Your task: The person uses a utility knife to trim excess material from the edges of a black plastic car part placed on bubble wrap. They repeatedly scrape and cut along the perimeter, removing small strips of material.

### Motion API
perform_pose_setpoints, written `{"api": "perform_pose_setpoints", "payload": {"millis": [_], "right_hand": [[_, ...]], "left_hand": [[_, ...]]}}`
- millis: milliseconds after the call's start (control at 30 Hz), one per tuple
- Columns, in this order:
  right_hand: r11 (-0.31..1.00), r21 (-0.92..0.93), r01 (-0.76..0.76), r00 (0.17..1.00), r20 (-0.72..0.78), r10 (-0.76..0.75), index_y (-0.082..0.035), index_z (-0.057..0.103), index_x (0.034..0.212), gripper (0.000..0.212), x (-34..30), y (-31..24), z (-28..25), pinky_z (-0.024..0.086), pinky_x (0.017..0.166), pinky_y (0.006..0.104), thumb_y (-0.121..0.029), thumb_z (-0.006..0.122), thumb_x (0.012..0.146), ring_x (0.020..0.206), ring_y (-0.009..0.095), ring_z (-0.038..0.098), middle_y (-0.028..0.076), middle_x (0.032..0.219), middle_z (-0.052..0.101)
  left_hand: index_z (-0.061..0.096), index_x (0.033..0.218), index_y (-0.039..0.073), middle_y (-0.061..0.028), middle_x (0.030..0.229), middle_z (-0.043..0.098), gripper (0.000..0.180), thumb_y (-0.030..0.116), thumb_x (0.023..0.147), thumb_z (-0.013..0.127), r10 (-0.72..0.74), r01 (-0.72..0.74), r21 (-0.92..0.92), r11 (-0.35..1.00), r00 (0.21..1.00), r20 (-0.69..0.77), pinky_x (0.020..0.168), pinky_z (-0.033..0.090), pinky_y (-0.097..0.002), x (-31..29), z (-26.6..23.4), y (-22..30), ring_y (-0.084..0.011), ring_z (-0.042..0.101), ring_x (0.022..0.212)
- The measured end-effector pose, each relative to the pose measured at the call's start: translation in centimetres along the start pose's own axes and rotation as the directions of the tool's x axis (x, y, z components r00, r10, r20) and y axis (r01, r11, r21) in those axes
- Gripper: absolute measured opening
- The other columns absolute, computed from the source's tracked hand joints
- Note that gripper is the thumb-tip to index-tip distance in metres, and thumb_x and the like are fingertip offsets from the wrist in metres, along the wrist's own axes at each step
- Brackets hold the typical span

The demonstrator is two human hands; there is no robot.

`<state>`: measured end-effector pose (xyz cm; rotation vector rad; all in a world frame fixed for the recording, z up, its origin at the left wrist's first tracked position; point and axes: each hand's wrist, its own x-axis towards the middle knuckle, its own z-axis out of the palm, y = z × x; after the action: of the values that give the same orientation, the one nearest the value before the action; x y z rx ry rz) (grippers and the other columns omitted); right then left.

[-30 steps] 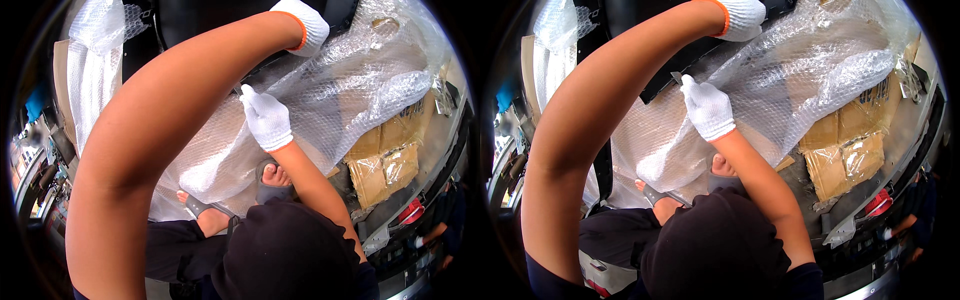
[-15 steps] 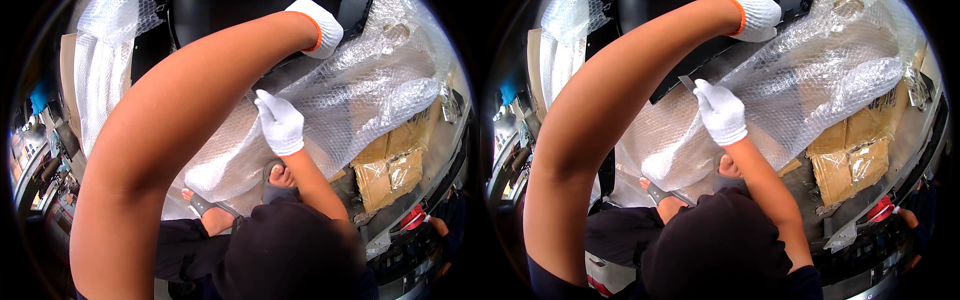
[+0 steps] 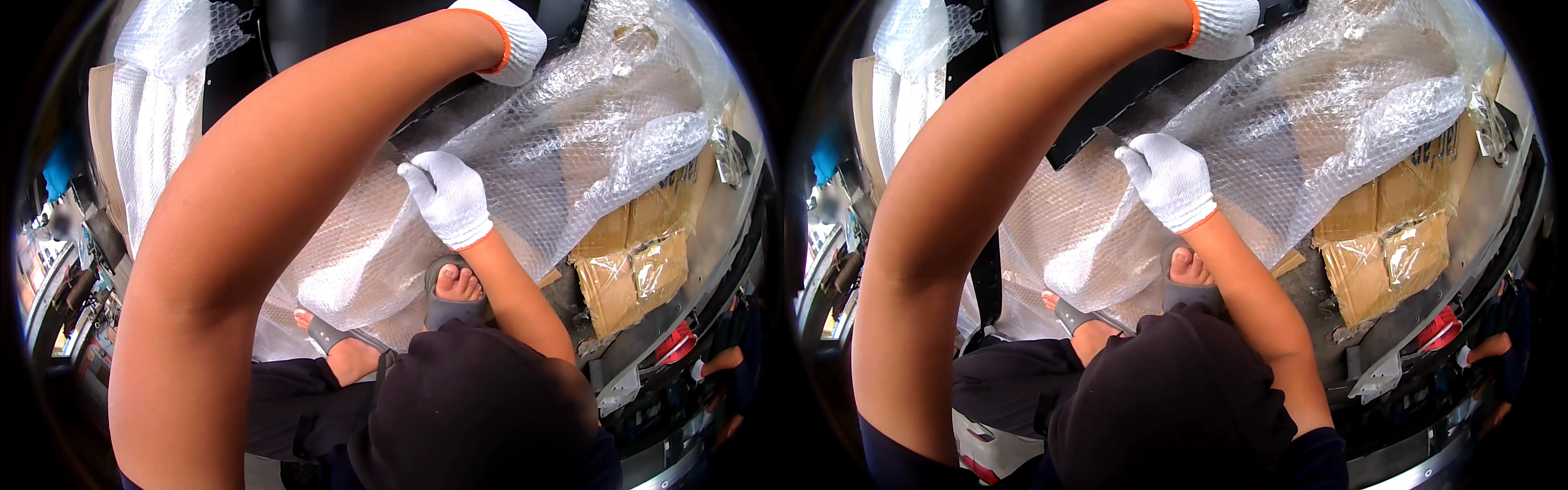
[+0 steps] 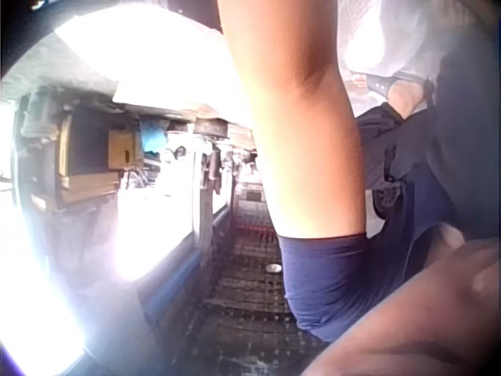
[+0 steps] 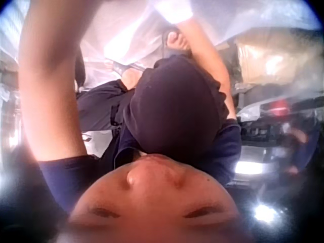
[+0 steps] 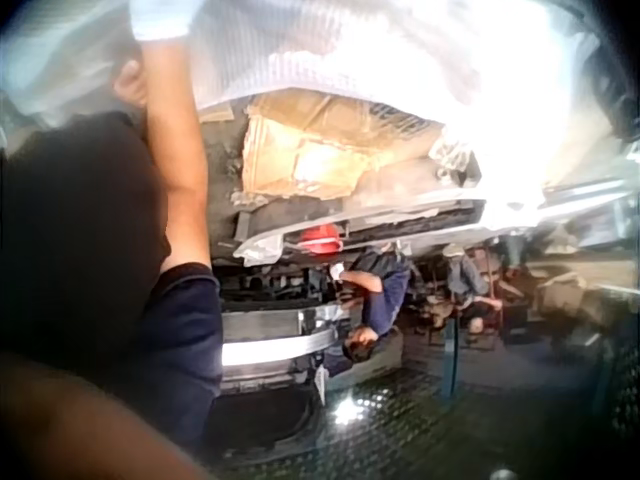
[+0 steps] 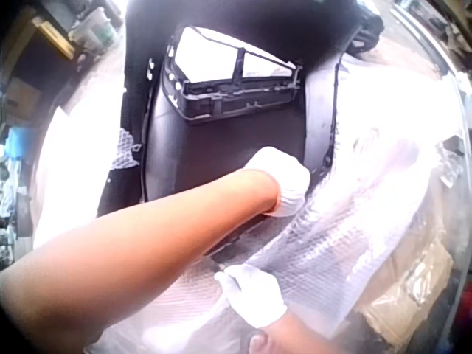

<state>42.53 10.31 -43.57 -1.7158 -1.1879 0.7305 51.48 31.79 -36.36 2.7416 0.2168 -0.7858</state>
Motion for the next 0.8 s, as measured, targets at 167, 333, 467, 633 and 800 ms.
{"api": "perform_pose_setpoints", "payload": {"millis": [167,333,467,633,800], "right_hand": [[0.99,-0.008,-0.14,0.99,0.008,0.14,-0.011,0.064,0.101,0.018,0.1,-0.5,-0.2,0.053,0.06,0.047,-0.028,0.068,0.097,0.069,0.039,0.066,0.014,0.08,0.066],[0.99,0.029,-0.137,0.991,0.012,0.137,-0.01,0.065,0.109,0.021,0.5,-0.8,-0.2,0.055,0.062,0.0461,-0.027,0.068,0.098,0.072,0.039,0.068,0.016,0.086,0.07],[0.995,0.066,-0.069,0.995,-0.063,0.073,-0.006,0.069,0.117,0.026,0.3,-0.5,0.0,0.057,0.068,0.0403,-0.019,0.073,0.095,0.078,0.035,0.072,0.018,0.093,0.072],[0.994,0.082,-0.073,0.996,-0.043,0.076,-0.005,0.072,0.119,0.028,0.3,-0.8,-0.2,0.058,0.071,0.038,-0.014,0.075,0.093,0.081,0.033,0.074,0.019,0.096,0.074],[0.995,0.07,-0.077,0.994,0.079,0.072,-0.006,0.073,0.117,0.027,-0.3,-2.5,0.3,0.059,0.072,0.0398,-0.014,0.075,0.092,0.083,0.035,0.073,0.019,0.095,0.074]], "left_hand": [[0.08,0.107,0.006,-0.0183,0.109,0.077,0.034,0.02,0.089,0.054,-0.001,0.001,0.012,1.0,1.0,0.011,0.084,0.058,-0.044,0.1,-0.1,0.1,-0.0333,0.074,0.102],[0.08,0.106,0.006,-0.0183,0.109,0.077,0.034,0.02,0.089,0.054,-0.016,0.015,0.018,1.0,0.999,0.028,0.084,0.058,-0.044,0.1,-0.1,0.2,-0.0336,0.074,0.102],[0.08,0.106,0.006,-0.0183,0.108,0.077,0.034,0.021,0.09,0.054,-0.013,0.013,0.022,1.0,1.0,0.023,0.084,0.058,-0.0441,0.2,0.0,0.1,-0.0336,0.075,0.101],[0.08,0.105,0.006,-0.0182,0.108,0.077,0.033,0.02,0.09,0.054,-0.019,0.019,0.021,1.0,1.0,0.022,0.084,0.058,-0.0443,0.2,0.0,0.2,-0.0335,0.075,0.101],[0.08,0.105,0.005,-0.0185,0.108,0.077,0.033,0.02,0.089,0.055,-0.016,0.015,0.031,0.999,0.999,0.029,0.083,0.058,-0.0443,0.4,-0.2,0.3,-0.0333,0.075,0.101]]}}
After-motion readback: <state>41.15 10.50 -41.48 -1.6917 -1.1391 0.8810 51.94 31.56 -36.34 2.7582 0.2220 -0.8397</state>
